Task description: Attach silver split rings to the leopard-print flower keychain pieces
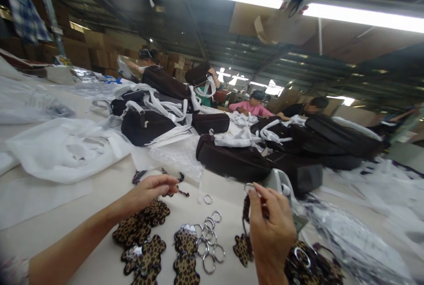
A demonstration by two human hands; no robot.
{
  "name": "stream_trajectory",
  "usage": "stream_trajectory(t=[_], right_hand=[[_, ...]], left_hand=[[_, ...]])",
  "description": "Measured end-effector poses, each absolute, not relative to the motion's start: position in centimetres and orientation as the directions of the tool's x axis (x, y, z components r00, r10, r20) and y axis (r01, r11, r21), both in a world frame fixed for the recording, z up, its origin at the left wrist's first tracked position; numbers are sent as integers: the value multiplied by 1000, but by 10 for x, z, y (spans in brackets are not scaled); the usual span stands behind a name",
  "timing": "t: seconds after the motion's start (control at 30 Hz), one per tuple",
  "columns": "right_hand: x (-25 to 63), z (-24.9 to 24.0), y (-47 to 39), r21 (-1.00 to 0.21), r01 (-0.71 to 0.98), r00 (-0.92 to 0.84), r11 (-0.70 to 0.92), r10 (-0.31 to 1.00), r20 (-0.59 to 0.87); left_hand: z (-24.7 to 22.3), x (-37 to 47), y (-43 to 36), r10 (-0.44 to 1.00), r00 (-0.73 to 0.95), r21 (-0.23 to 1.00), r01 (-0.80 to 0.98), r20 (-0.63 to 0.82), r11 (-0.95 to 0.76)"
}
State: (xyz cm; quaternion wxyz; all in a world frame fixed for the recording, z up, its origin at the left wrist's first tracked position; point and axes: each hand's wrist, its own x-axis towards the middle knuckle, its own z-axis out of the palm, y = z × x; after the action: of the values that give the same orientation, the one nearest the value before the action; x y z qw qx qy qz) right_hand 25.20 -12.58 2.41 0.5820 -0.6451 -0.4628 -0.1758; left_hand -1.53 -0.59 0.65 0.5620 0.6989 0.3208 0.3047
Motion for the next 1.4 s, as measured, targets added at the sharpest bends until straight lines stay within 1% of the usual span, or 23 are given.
stream_trajectory(t=[0.07, 0.1, 0.13, 0.17, 0.2, 0.23, 0.27, 0.33, 0.37, 0.43, 0.5, 0.57, 0.63, 0.67, 0.73, 0.77, 0.8, 0.83, 0.87, 0.93, 1.13, 1.27, 1.4], right_hand=[[255, 24, -125, -429, 903, 402, 17, 316, 859], [254, 23, -123, -379, 925, 353, 11, 336, 873], [251, 20, -121, -353, 934, 301, 48, 422, 855], [247, 17, -119, -349, 932, 242, 98, 551, 799], [243, 13, -117, -367, 920, 173, 137, 700, 693], [239, 9, -115, -398, 904, 100, 153, 831, 548], [235, 5, -114, -430, 891, 36, 148, 920, 390], [229, -2, -113, -472, 874, -57, 117, 989, 138], [228, -5, -113, -485, 869, -80, 99, 995, 60], [228, -9, -112, -492, 868, -89, 69, 996, -17], [231, -13, -111, -482, 875, -63, 44, 998, -23], [234, -16, -108, -494, 869, -37, 42, 999, 19], [237, -17, -105, -571, 819, -2, 44, 997, 73], [236, -17, -104, -649, 761, 41, 30, 995, 94], [232, -14, -104, -847, 531, 159, -22, 984, 74], [228, -11, -104, -927, 371, 207, -52, 978, 28], [223, -9, -105, -975, 208, 229, -75, 973, -26], [217, -6, -106, -993, 68, 226, -94, 971, -77], [211, -4, -107, -994, -31, 209, -109, 971, -113], [199, -1, -110, -983, -127, 174, -129, 973, -150], [177, -4, -110, -975, -161, 68, -155, 983, -168], [179, -6, -110, -985, -145, 60, -94, 993, -104], [182, -2, -112, -989, -136, 38, -58, 997, -63]], left_hand=[[6, -20, 1, 816, 575, 990, 75, 52, -116], [6, -21, 3, 826, 561, 992, 68, 50, -107], [8, -23, 5, 834, 549, 992, 69, 51, -106], [9, -24, 5, 840, 540, 991, 75, 54, -112], [10, -25, 6, 843, 535, 990, 83, 56, -118], [11, -25, 6, 844, 533, 988, 89, 57, -123], [11, -26, 6, 844, 533, 987, 97, 56, -126], [11, -25, 6, 839, 541, 984, 111, 57, -139], [9, -25, 6, 834, 548, 982, 118, 62, -150], [6, -24, 5, 820, 567, 975, 128, 77, -180], [2, -22, 3, 804, 589, 966, 149, 86, -212], [-1, -19, -1, 784, 616, 951, 193, 74, -240], [-3, -15, -7, 766, 640, 937, 233, 54, -261], [-3, -13, -10, 760, 648, 934, 242, 45, -262], [-3, -8, -16, 750, 661, 944, 230, 25, -235], [-3, -6, -20, 744, 669, 955, 214, 12, -207], [-2, -3, -23, 732, 681, 966, 195, -7, -172], [-2, -1, -26, 716, 697, 975, 175, -28, -133], [-2, 1, -29, 700, 713, 983, 156, -47, -93], [-1, 5, -36, 677, 733, 993, 114, -71, -19], [-1, 11, -44, 715, 699, 996, -34, -35, 83], [-3, 11, -42, 733, 673, 981, -60, -97, 185], [-3, 11, -42, 734, 669, 975, -59, -121, 214]])
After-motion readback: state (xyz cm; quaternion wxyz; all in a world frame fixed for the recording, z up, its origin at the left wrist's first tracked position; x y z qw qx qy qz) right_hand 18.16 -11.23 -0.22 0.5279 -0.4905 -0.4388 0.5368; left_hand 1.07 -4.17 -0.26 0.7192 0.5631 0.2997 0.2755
